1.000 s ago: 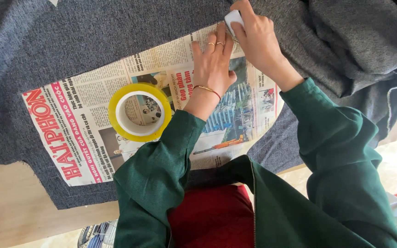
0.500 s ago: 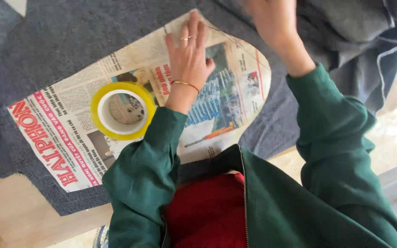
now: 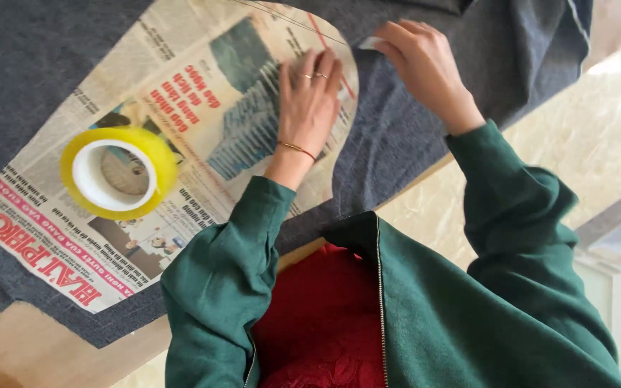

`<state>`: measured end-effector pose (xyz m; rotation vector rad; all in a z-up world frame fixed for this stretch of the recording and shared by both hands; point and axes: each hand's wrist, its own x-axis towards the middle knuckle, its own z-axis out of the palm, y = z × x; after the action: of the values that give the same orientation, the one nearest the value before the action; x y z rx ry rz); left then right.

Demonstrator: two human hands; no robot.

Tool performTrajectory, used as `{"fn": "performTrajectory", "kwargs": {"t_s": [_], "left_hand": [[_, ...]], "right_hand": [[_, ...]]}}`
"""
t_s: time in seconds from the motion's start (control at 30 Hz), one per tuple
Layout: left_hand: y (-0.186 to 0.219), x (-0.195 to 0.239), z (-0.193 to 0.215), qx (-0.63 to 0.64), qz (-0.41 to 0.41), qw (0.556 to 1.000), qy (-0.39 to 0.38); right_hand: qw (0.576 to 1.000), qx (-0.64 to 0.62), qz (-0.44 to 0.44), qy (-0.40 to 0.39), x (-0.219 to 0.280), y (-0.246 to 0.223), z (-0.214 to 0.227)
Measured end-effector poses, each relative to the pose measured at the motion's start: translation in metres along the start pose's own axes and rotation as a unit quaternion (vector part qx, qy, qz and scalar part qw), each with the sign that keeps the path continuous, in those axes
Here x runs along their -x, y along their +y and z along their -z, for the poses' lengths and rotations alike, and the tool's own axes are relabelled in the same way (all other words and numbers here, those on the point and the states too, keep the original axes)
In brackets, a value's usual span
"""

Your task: Tracing a paper pattern onto fabric using chalk and securing it with tape

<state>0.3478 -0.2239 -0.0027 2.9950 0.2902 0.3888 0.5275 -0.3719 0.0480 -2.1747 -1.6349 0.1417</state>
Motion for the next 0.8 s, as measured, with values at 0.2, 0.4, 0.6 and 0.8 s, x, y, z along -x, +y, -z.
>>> {"fn": "performTrajectory", "kwargs": {"t_s": [0.2, 0.4, 0.6, 0.8], "left_hand": [[-0.001, -0.009, 0.005, -0.03, -0.009, 0.997, -0.066], [0.003, -0.014, -0.001, -0.06, -0.003, 0.996, -0.06], [0.005, -0.015, -0.001, -0.077, 0.002, 0.994, -0.072], [0.006, -0.016, -0.008, -0.072, 0.001, 0.993, -0.098]], "right_hand": [[0.979, 0.155, 0.125, 0.053, -0.013, 0.009, -0.008], [0.958, 0.188, 0.208, 0.057, -0.028, 0.015, -0.004], [0.917, 0.29, 0.271, 0.033, -0.037, 0.021, -0.005], [0.839, 0.517, 0.163, -0.032, -0.023, 0.026, 0.004]]}}
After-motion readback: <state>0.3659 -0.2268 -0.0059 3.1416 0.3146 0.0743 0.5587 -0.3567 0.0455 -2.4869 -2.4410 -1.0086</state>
